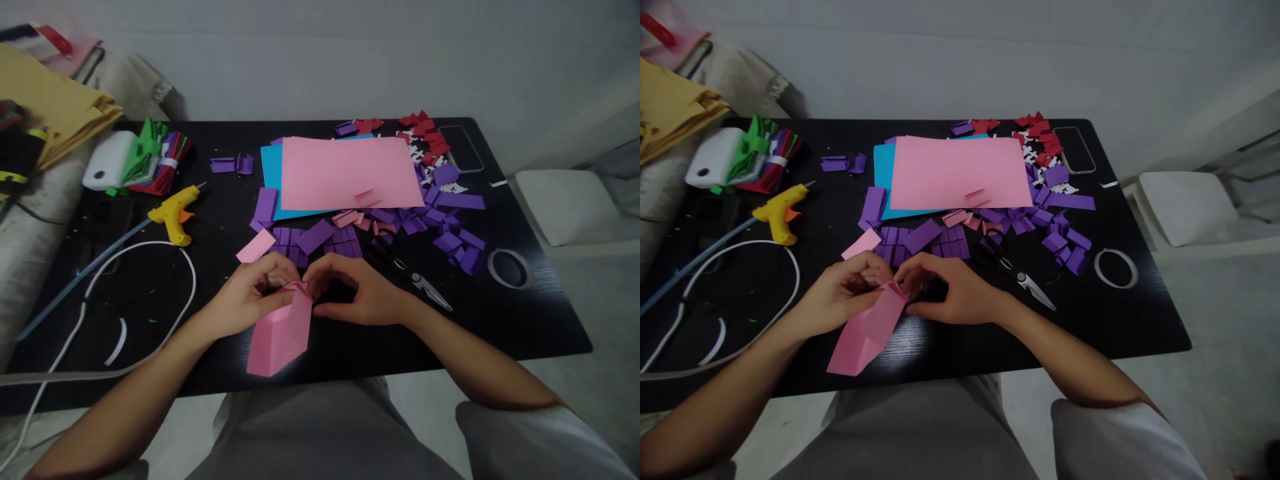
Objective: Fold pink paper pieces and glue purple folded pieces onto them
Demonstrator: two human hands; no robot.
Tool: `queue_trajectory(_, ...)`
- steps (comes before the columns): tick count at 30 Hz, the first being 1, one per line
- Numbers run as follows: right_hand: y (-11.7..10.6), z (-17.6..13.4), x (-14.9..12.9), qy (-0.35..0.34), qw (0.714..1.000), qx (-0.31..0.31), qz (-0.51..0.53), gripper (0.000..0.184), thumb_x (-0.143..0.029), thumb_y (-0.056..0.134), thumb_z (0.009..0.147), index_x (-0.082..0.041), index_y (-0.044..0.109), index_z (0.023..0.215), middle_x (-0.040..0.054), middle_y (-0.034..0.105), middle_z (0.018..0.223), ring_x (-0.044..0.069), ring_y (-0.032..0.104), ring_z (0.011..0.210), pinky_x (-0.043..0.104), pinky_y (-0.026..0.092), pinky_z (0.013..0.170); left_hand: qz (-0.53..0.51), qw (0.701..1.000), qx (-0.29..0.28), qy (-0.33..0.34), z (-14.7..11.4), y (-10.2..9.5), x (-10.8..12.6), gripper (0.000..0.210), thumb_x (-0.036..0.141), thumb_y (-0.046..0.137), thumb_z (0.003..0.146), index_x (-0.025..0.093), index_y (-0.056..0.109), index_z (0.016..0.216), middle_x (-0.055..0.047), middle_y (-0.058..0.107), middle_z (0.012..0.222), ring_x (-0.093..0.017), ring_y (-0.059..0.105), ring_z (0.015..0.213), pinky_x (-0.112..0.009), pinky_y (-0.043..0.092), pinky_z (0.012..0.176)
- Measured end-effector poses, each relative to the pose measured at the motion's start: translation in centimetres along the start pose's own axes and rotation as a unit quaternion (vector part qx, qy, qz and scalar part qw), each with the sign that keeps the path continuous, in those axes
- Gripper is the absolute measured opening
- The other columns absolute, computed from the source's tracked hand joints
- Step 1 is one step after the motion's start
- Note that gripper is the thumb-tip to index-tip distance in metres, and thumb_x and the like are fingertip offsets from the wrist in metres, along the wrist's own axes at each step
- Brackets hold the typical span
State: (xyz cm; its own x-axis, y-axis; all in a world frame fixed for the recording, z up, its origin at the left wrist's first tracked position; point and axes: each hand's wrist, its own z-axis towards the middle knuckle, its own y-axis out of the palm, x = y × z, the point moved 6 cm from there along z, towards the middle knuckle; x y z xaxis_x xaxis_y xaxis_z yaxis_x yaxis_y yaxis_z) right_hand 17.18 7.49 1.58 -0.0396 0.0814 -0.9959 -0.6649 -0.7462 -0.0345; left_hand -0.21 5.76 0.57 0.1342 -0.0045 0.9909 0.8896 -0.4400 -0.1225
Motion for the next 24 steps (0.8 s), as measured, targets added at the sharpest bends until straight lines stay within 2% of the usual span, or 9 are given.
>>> queue_trajectory(2, 0.3, 0.0, -0.2, -0.023, 0.999, -0.015, -0.033, 0.043, -0.020, 0.082, 0.087, -0.023, 0.067, 0.127, 0.0037, 0.067, 0.106, 0.015, 0.067, 0.092, 0.031, 0.058, 0.086, -0.038, 0.999, -0.012, -0.019, 0.2, 0.4, -0.2, 0.017, 0.018, 0.073, 0.089, 0.018, 0.060, 0.100, 0.000, 0.074, 0.085, -0.012, 0.070, 0.074, -0.020, 0.052, 0.065)
queue_trajectory(7, 0.9, -0.1, 0.0, -0.051, 0.992, -0.035, -0.106, 0.027, -0.012, 0.074, 0.090, -0.024, 0.073, 0.114, 0.0047, 0.057, 0.113, 0.013, 0.062, 0.092, 0.030, 0.058, 0.087, -0.049, 0.997, -0.029, -0.053, 0.2, 0.8, -0.4, 0.025, 0.023, 0.078, 0.088, 0.018, 0.059, 0.103, 0.000, 0.075, 0.082, -0.012, 0.073, 0.074, -0.019, 0.053, 0.066)
queue_trajectory(10, 0.7, 0.0, 0.0, -0.049, 0.994, -0.017, -0.096, 0.025, -0.012, 0.076, 0.088, -0.023, 0.071, 0.110, 0.0042, 0.060, 0.110, 0.013, 0.063, 0.089, 0.029, 0.058, 0.084, -0.026, 0.997, -0.030, -0.065, 0.1, 0.5, -0.4, 0.027, 0.028, 0.081, 0.087, 0.018, 0.061, 0.103, 0.000, 0.075, 0.082, -0.012, 0.072, 0.074, -0.019, 0.052, 0.066)
queue_trajectory(14, 0.3, 0.1, -0.1, -0.043, 0.996, -0.005, -0.078, 0.022, -0.016, 0.078, 0.088, -0.020, 0.070, 0.108, 0.0057, 0.066, 0.110, 0.015, 0.066, 0.091, 0.029, 0.058, 0.081, 0.016, 0.996, -0.049, -0.070, 0.0, -0.1, 0.0, 0.014, 0.028, 0.076, 0.092, 0.017, 0.068, 0.097, 0.000, 0.072, 0.082, -0.010, 0.067, 0.074, -0.018, 0.050, 0.066)
queue_trajectory(19, 0.1, -0.2, 0.2, -0.002, 0.996, -0.017, -0.093, 0.028, -0.022, 0.083, 0.084, -0.019, 0.069, 0.108, 0.0025, 0.072, 0.096, 0.015, 0.069, 0.084, 0.026, 0.057, 0.076, -0.014, 0.994, -0.075, -0.082, -0.2, -0.2, 0.1, 0.012, 0.027, 0.073, 0.094, 0.017, 0.070, 0.099, -0.003, 0.075, 0.086, -0.011, 0.068, 0.075, -0.020, 0.050, 0.065)
queue_trajectory(24, 0.1, -0.3, 0.0, 0.003, 0.993, -0.024, -0.112, 0.026, -0.024, 0.084, 0.082, -0.020, 0.070, 0.104, 0.0006, 0.074, 0.091, 0.014, 0.070, 0.080, 0.025, 0.057, 0.073, -0.016, 0.993, -0.091, -0.073, -0.2, 0.2, 0.4, 0.007, 0.022, 0.070, 0.093, 0.016, 0.069, 0.097, -0.003, 0.074, 0.085, -0.011, 0.066, 0.073, -0.020, 0.049, 0.064)
